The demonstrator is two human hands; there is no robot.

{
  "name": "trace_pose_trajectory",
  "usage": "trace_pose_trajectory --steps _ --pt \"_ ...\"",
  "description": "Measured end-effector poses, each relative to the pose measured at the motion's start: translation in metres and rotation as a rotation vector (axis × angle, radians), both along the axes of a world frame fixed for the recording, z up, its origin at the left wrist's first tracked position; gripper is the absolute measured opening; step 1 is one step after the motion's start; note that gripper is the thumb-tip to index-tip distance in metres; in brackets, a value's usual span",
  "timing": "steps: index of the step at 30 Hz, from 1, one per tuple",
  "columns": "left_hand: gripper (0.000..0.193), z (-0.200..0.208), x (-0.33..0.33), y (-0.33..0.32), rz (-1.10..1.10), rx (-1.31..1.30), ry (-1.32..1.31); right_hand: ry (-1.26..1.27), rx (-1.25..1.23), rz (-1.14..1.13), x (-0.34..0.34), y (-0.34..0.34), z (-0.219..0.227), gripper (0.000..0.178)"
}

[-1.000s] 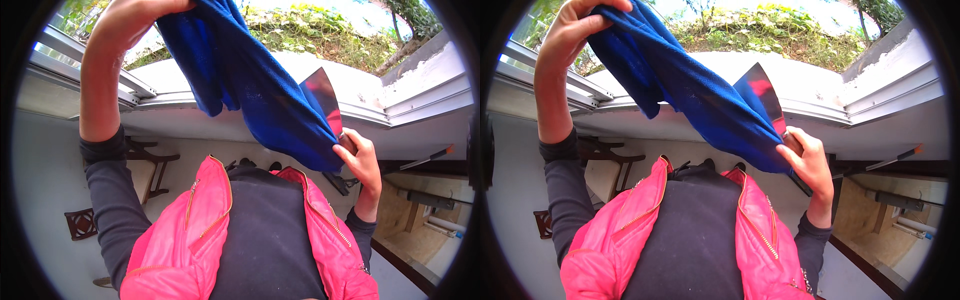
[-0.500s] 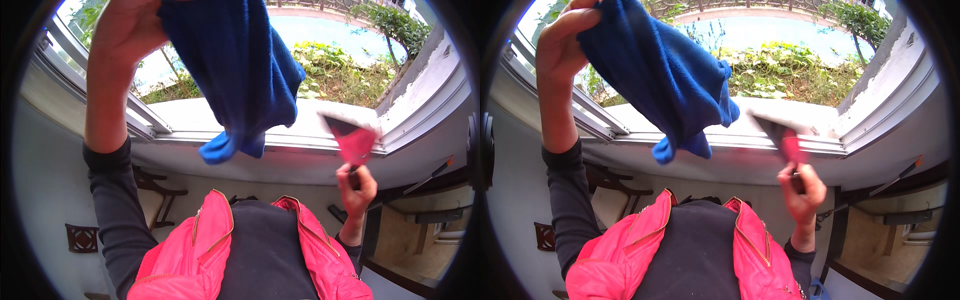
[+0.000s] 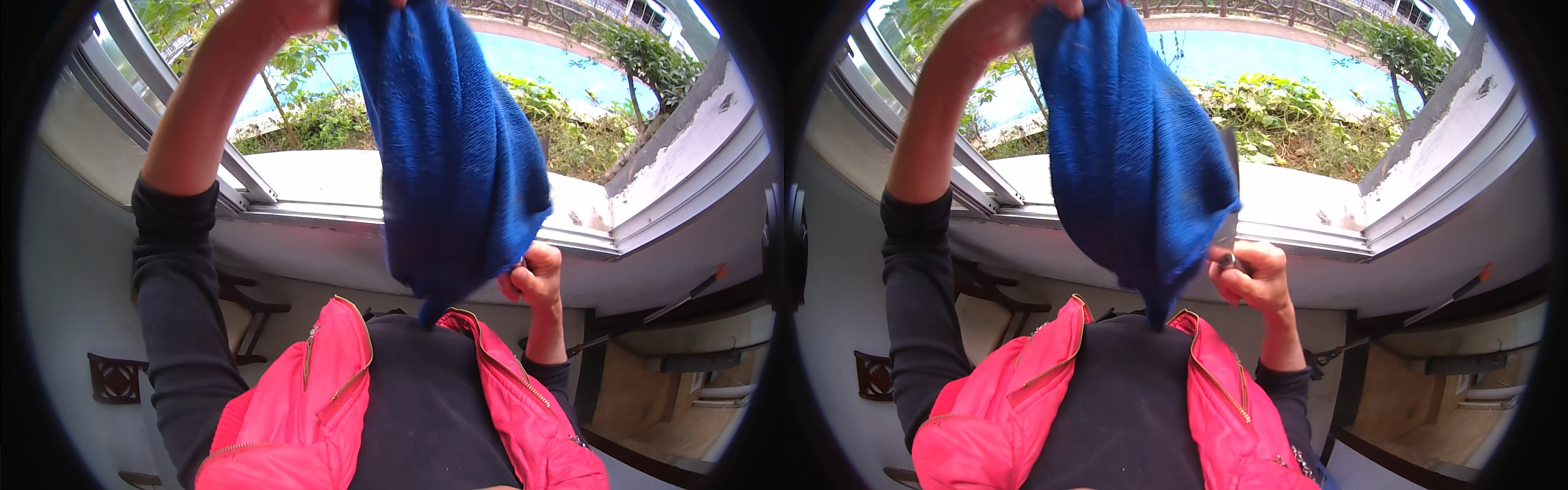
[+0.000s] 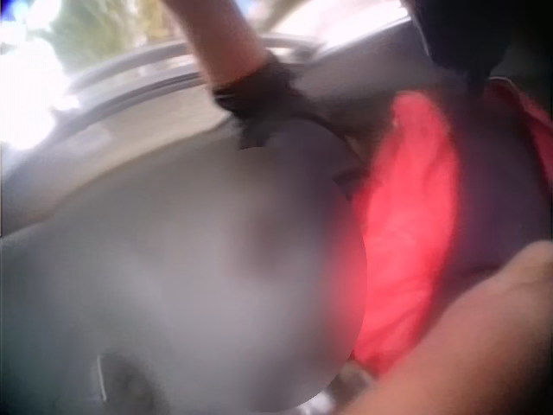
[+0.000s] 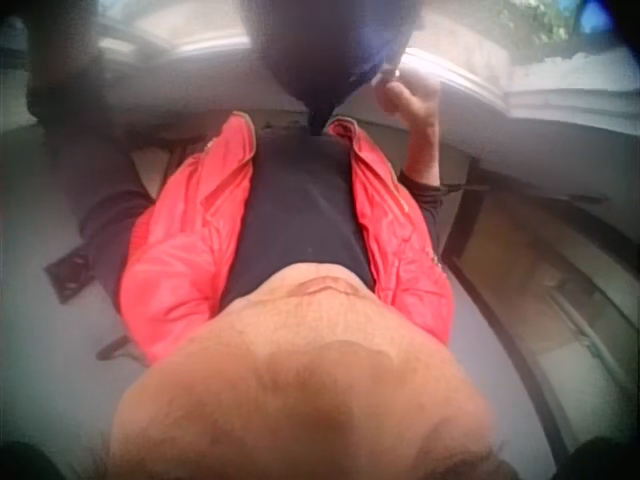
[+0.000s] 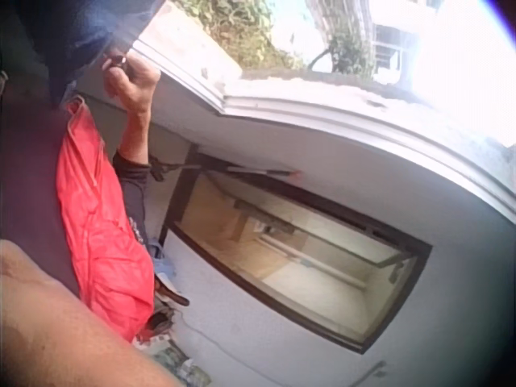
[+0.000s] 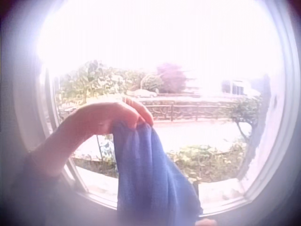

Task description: The person cleans a window using a blue cloth, repeatedly wiping the frame and glass. They dip the cloth into a bucket of water, wring it out, and continue wiping different sections of the window. The person also moves a chair to reach higher areas.

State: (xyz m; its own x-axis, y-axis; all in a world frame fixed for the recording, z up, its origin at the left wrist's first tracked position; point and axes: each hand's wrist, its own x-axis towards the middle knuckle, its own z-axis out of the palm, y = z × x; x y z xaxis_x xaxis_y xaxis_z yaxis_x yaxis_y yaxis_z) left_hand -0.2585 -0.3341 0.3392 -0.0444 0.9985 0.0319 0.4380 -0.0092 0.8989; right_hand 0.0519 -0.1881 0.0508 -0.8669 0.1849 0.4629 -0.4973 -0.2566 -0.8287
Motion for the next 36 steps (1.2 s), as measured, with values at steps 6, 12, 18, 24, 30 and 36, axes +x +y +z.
trace_pose_trajectory --steps 6,12,18,24,30,36 --pt "0.062 -0.125 0.009 0.006 0.09 0.247 0.364 -0.041 -0.281 -0.089 0.002 -0.034 -0.033 0.021" --pt "0.063 -0.226 0.092 -0.027 -0.285 0.305 -0.585 -0.21 -0.034 -0.219 0.04 -0.046 -0.033 0.022" --pt "0.086 -0.284 0.122 -0.024 -0.046 0.079 -0.812 -0.471 -0.748 -0.143 0.041 -0.097 -0.054 0.027" --pt "0.063 -0.325 0.192 0.025 0.202 -0.196 -1.114 -0.57 -0.323 -0.478 0.058 -0.071 -0.074 0.025" --pt "0.028 -0.336 0.254 0.094 -0.003 -0.177 -1.668 -0.498 0.822 -1.074 0.123 0.01 -0.056 0.07" --pt "0.036 -0.341 0.297 0.158 0.013 -0.103 -1.477 -0.713 0.088 -0.762 0.166 0.052 -0.04 0.078"
